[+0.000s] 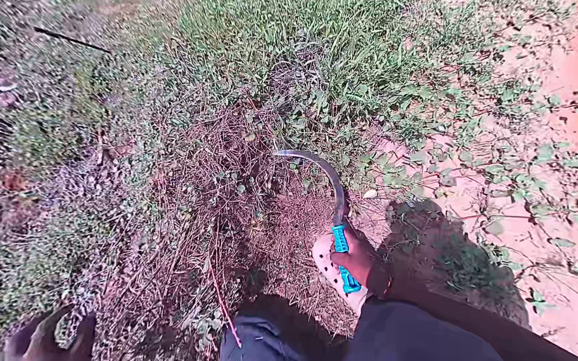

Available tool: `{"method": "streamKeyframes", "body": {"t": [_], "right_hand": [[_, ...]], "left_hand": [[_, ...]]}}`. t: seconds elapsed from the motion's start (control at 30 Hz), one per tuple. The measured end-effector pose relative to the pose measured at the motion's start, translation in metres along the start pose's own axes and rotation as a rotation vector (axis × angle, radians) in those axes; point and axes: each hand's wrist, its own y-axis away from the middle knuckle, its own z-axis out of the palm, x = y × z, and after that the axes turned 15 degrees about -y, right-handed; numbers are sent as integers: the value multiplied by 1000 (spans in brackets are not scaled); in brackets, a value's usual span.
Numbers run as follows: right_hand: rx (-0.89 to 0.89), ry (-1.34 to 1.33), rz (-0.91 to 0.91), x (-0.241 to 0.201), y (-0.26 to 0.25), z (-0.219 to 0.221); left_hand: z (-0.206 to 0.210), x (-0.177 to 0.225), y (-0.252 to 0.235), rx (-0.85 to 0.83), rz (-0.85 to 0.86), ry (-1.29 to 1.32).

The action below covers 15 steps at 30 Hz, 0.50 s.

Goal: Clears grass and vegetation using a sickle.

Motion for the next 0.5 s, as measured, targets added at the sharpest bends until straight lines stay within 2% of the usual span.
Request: {"method": "streamKeyframes", "body": {"t": [0.07, 0.13, 0.2, 0.3, 0.37, 0.4, 0.5], "right_hand": [[26, 82, -18, 6, 4, 3], [80, 182, -83, -5, 10, 4], [192, 241, -262, -10, 26, 8], [297, 199, -706, -23, 33, -7], [249, 75, -863, -53, 26, -15], [253, 27, -893, -66, 24, -18], [448, 5, -809, -87, 20, -20]], "left_hand": [[-1, 77, -35, 121, 288, 156], [0, 171, -58, 156, 491, 240], [3, 258, -60, 33, 634, 287], [21, 370, -44, -325, 695, 356], [30, 416, -41, -503, 658, 337], [34, 431, -36, -537, 629, 298], [44, 452, -15, -544, 560, 192]]}}
